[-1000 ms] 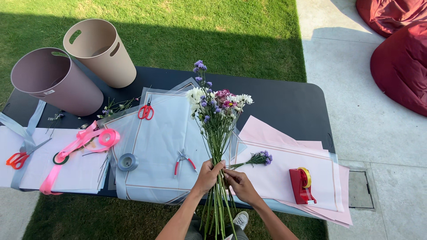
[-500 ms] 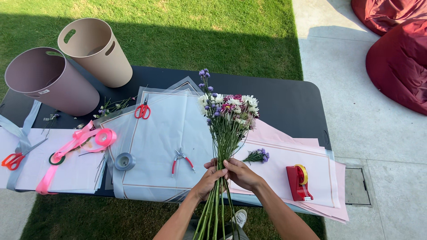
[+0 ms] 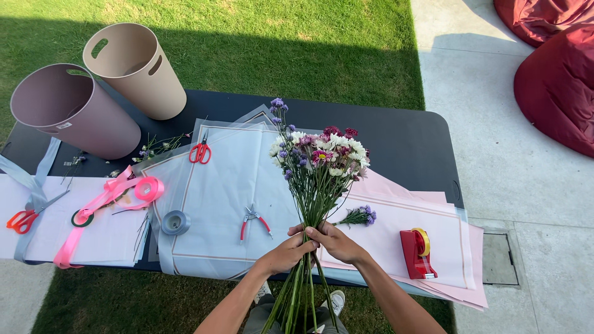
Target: The person assembles a floral bouquet by hand-gathering various flower stems, trimming some stems using shears, and securing the bunch together with tape from a dispenser.
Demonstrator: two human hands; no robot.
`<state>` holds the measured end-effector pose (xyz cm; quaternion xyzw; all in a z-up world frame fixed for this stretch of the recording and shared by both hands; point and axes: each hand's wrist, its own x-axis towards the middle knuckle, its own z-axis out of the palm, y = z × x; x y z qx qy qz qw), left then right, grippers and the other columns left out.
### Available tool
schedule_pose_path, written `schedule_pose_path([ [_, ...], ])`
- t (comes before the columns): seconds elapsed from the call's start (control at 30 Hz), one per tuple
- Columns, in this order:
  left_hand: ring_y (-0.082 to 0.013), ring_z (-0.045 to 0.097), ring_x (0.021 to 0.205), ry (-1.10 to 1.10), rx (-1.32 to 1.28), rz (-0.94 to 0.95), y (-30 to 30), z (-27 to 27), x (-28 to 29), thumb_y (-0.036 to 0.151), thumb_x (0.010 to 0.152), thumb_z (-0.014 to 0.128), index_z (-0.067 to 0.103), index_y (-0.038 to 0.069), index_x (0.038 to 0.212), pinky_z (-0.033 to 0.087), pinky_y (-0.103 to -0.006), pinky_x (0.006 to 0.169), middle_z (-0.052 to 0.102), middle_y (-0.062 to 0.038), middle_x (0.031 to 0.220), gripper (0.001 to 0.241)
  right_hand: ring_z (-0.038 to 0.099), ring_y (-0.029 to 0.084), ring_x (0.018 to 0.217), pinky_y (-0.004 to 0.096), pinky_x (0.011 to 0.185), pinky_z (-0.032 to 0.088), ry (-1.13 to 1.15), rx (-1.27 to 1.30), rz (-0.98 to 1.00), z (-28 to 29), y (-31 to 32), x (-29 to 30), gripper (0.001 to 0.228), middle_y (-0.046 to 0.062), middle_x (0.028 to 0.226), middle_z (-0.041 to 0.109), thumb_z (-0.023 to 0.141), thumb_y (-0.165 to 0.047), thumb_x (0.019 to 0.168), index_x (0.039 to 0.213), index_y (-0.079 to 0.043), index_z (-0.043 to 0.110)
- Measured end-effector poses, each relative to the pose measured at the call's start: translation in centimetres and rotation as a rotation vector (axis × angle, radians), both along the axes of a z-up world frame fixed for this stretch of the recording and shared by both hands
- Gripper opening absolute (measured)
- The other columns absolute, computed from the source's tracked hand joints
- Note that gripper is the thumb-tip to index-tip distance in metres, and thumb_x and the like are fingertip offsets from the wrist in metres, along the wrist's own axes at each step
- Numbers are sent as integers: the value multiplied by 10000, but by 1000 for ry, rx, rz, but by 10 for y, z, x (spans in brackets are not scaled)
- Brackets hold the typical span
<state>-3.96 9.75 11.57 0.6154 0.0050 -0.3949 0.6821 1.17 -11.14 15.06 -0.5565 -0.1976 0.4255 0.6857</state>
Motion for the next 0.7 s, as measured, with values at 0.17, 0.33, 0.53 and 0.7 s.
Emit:
schedule_pose_path([
  [0.17,-202,738,806,-270,148,66,-5,15,3,425,1251,495,600,94,1229,610,-385,811,676,-83,887,348,753,289,1148,428,1016,635,-172,-68,-49,-4,5,7,566,163,1223,797,494,-417,1253,1604,-15,681],
  [0.33,-222,778,738,-304,259,142,-11,32,6,472,1226,512,652,62,1128,624,-372,759,777,-134,813,444,594,286,1662,502,1375,507,-267,-113,-109,-11,8,10,541,115,1655,725,495,-430,1244,1620,-95,693],
  [0.53,-219,775,739,-361,336,173,-17,25,9,415,1218,505,637,90,1148,593,-401,728,763,-125,848,358,597,274,1629,512,1365,456,-359,-166,-115,0,10,13,535,98,1645,714,499,-451,1240,1623,-130,690],
  [0.7,-167,489,733,-561,204,252,-19,-21,11,629,1221,428,559,130,1026,403,-384,683,583,-29,807,551,495,248,1719,470,1435,395,-217,-143,-196,-10,6,5,607,118,1777,614,535,-381,1227,1738,-55,528],
])
